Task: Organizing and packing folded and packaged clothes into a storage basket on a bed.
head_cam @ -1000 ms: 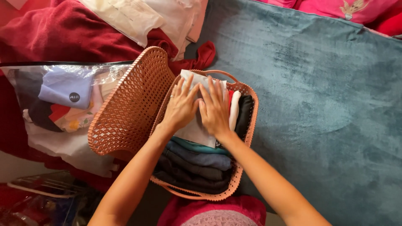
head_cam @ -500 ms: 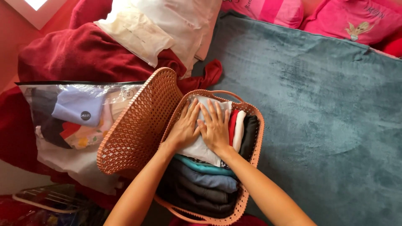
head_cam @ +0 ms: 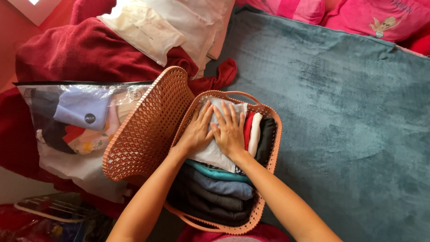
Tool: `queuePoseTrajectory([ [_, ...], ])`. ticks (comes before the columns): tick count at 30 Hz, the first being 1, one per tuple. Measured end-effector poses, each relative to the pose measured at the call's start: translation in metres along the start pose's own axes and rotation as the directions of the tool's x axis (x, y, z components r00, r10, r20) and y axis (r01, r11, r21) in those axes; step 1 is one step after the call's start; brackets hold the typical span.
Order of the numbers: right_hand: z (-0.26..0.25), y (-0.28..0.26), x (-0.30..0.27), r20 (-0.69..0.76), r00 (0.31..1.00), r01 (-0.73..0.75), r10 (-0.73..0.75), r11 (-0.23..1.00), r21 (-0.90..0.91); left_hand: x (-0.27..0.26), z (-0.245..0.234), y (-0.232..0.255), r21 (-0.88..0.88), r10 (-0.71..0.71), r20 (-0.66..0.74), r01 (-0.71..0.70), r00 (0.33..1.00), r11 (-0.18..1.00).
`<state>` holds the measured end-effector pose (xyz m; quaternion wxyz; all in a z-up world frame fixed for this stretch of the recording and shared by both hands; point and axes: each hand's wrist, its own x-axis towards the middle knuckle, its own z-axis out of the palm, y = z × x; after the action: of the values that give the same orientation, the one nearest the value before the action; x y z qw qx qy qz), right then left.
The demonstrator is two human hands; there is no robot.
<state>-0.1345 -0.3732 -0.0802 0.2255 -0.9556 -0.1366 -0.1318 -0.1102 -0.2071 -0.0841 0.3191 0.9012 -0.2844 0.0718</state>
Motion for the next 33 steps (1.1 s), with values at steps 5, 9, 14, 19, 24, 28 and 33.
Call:
queuePoseTrajectory([
  [5, -0.003, 0.003, 0.001, 0.038, 0.999, 0.002, -0.003, 1.000, 0.027, 0.001, -0.006, 0.006, -0.008, -0.039, 0.020, 0.040, 0.999, 0.999],
  [9, -0.016, 0.004, 0.004, 0.069, 0.997, 0.010, -0.017, 0.995, 0.098, 0.006, -0.013, 0.011, -0.027, -0.095, 0.067, 0.097, 0.993, 0.995],
  [14, -0.023, 0.010, 0.000, 0.012, 1.000, 0.026, -0.029, 0.987, 0.156, 0.007, -0.020, 0.028, 0.011, -0.162, -0.012, 0.162, 0.987, 0.987],
  [19, -0.014, 0.013, -0.001, -0.005, 0.999, 0.036, -0.035, 0.993, 0.115, 0.003, -0.020, 0.044, 0.084, -0.100, -0.182, 0.116, 0.978, 0.990],
  [24, -0.012, 0.002, 0.020, -0.011, 0.998, 0.070, -0.070, 0.983, 0.170, 0.019, -0.051, 0.035, 0.091, -0.059, -0.212, 0.080, 0.976, 0.993],
  [28, -0.014, -0.015, 0.064, -0.006, 0.991, 0.131, -0.133, 0.960, 0.246, 0.043, -0.102, -0.001, 0.182, 0.010, -0.344, 0.056, 0.939, 0.982],
  [33, -0.007, -0.032, 0.127, -0.059, 0.983, 0.183, -0.173, 0.931, 0.317, 0.078, -0.145, -0.087, -0.034, -0.336, -0.544, 0.380, 0.769, 0.925],
])
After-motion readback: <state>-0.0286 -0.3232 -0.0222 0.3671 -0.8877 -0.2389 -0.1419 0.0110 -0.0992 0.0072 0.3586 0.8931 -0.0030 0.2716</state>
